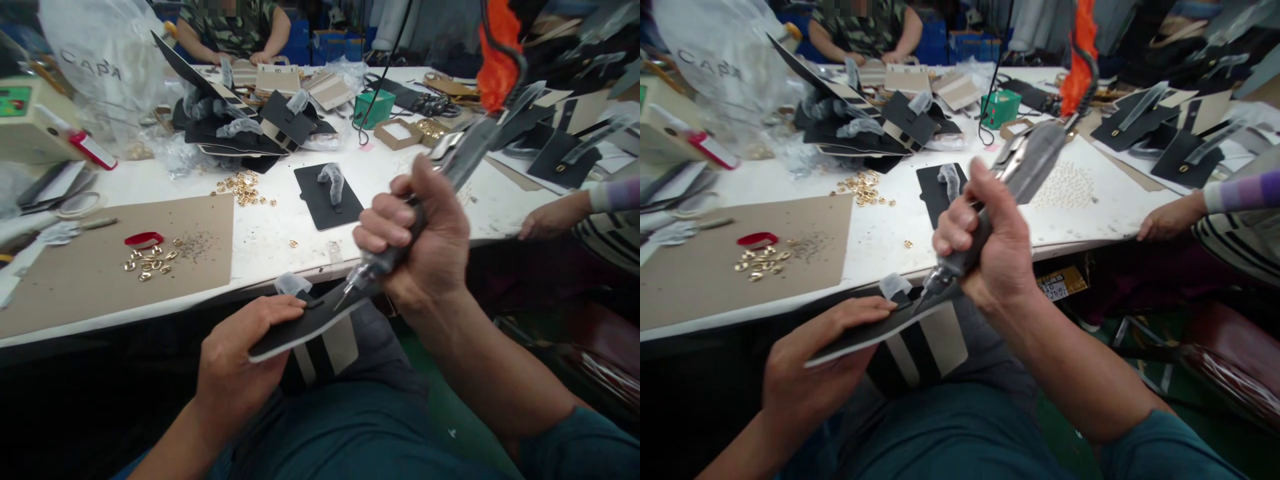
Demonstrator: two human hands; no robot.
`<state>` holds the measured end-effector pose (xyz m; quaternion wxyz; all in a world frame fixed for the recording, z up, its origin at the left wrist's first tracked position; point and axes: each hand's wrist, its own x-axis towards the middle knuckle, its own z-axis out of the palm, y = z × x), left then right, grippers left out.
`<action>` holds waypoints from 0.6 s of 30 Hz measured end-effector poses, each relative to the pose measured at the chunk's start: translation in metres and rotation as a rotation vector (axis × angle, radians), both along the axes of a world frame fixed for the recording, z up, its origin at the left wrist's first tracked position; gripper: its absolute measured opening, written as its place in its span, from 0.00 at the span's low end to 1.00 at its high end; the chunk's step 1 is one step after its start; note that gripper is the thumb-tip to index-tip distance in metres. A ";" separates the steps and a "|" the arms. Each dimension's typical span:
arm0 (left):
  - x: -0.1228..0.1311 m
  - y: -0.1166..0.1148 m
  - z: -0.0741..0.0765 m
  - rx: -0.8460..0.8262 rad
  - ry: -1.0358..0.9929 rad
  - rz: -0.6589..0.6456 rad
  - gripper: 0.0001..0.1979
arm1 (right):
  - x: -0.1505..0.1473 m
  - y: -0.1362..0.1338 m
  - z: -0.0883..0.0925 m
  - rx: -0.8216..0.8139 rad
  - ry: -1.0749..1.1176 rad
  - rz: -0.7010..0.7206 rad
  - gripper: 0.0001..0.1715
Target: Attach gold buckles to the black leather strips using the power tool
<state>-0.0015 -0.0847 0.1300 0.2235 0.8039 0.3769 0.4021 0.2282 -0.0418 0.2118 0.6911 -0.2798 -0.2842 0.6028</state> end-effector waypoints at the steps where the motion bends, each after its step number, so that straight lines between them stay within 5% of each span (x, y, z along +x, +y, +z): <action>1: -0.001 0.004 -0.003 -0.117 -0.001 0.122 0.05 | 0.005 0.000 0.007 0.016 0.013 -0.049 0.25; 5: -0.001 0.019 -0.009 -0.584 -0.204 0.413 0.18 | 0.009 -0.004 0.017 0.152 -0.088 -0.132 0.22; 9: 0.006 0.029 0.000 -0.867 -0.576 0.330 0.23 | -0.011 -0.003 0.005 0.347 -0.136 -0.149 0.22; 18: 0.024 0.039 0.025 -0.903 -0.802 0.296 0.19 | -0.042 0.013 -0.011 0.599 -0.212 -0.216 0.14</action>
